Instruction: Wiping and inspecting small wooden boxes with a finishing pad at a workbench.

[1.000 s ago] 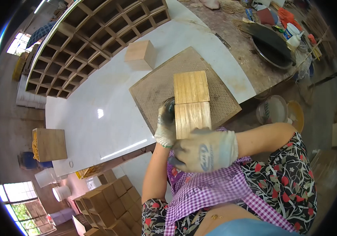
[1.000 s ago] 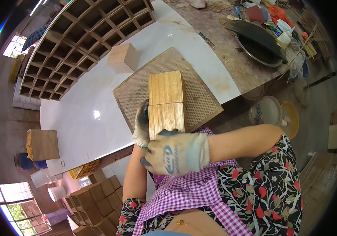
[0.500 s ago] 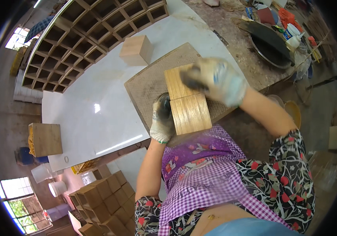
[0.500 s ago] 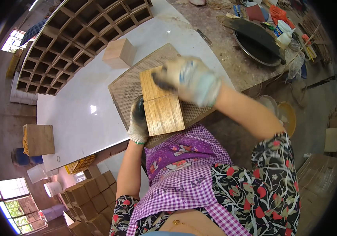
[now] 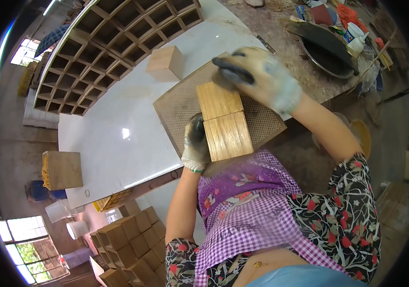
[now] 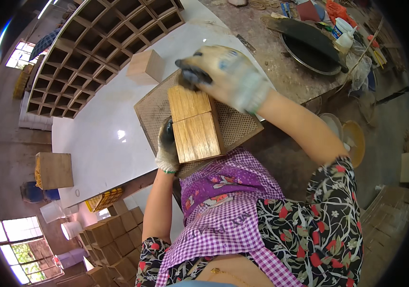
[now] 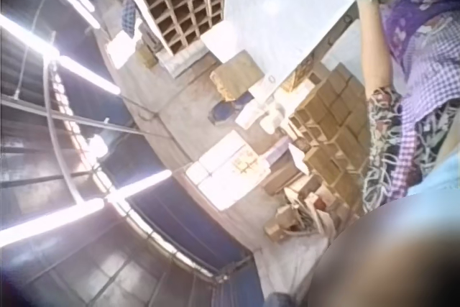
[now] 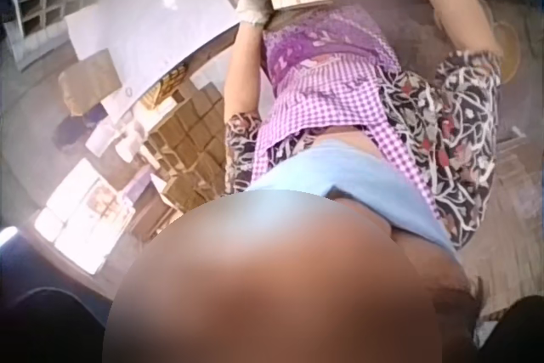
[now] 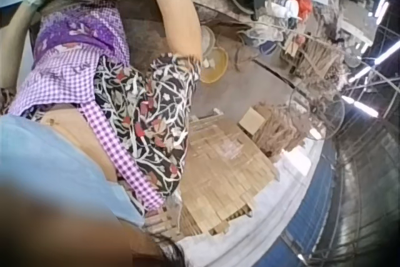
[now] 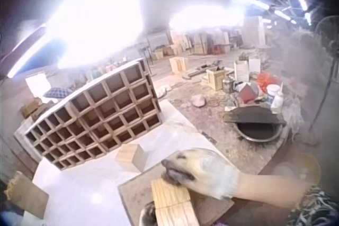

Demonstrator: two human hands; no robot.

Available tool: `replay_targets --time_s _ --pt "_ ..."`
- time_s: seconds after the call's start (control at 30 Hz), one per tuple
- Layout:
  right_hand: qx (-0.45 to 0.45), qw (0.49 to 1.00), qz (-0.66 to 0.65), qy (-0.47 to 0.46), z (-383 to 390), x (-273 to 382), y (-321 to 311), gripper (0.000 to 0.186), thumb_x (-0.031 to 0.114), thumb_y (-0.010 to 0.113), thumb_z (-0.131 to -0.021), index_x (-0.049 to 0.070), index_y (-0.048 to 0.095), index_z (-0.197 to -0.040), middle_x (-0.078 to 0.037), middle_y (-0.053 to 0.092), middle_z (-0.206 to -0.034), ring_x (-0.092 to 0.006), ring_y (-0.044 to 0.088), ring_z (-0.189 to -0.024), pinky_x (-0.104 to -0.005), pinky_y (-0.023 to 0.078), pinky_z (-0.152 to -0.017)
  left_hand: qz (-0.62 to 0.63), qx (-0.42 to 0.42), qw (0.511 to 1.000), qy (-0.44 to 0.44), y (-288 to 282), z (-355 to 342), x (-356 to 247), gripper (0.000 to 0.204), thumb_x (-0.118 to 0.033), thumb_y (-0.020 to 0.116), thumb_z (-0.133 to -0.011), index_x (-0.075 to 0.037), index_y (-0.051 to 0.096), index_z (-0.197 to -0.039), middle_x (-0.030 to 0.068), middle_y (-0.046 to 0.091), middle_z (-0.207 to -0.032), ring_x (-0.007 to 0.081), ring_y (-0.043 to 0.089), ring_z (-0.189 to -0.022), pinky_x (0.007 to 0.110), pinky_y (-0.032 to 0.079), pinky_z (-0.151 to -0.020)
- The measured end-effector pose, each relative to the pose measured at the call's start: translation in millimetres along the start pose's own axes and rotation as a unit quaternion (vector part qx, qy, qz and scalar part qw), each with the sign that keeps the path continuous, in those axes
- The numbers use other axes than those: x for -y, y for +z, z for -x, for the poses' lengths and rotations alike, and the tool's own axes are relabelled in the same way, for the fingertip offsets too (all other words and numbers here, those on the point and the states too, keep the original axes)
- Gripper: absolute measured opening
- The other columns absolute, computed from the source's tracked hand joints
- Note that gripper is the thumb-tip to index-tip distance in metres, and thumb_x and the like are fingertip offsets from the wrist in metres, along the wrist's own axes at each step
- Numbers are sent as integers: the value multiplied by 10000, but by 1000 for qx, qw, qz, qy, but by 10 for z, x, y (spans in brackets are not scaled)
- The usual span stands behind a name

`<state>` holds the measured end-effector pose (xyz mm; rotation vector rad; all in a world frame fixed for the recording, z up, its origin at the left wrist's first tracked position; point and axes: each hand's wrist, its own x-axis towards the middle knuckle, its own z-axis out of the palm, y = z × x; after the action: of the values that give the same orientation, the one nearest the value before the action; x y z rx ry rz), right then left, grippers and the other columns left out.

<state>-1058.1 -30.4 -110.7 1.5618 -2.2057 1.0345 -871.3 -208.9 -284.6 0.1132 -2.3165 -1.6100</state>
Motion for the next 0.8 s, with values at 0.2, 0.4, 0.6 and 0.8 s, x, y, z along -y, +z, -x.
replay_targets --time_s 0.2,0.4,0.6,0.8 --pt "239 953 73 -170 127 486 170 158 192 607 -823 98 694 -915 -127 691 -856 -297 688 -857 -406 554 -795 240 -106 958 -116 21 -81 -403 385 -22 648 -851 -13 530 -1217 101 597 -1176 228 577 -1076 361 474 -928" --pt "303 884 -23 -355 800 942 -229 291 206 570 -861 141 662 -1129 -51 646 -862 -184 641 -780 -292 528 -682 -39 -92 995 5 -99 -205 -712 167 12 636 -833 41 632 -997 93 689 -875 244 641 -789 323 514 -764" --pt "79 967 38 -239 270 935 -622 445 311 735 -601 110 727 -998 -76 670 -984 -236 639 -801 -372 500 -656 -31 -19 998 -50 -743 -195 -748 239 -156 585 -963 46 658 -1069 58 708 -962 95 617 -807 259 511 -688" --pt "119 970 109 -183 -357 898 -221 408 252 690 -794 143 640 -1184 -82 625 -878 -267 632 -812 -398 513 -698 527 -21 824 -206 -786 -252 -659 300 -111 545 -948 44 595 -1200 128 672 -1131 176 660 -967 311 539 -860"
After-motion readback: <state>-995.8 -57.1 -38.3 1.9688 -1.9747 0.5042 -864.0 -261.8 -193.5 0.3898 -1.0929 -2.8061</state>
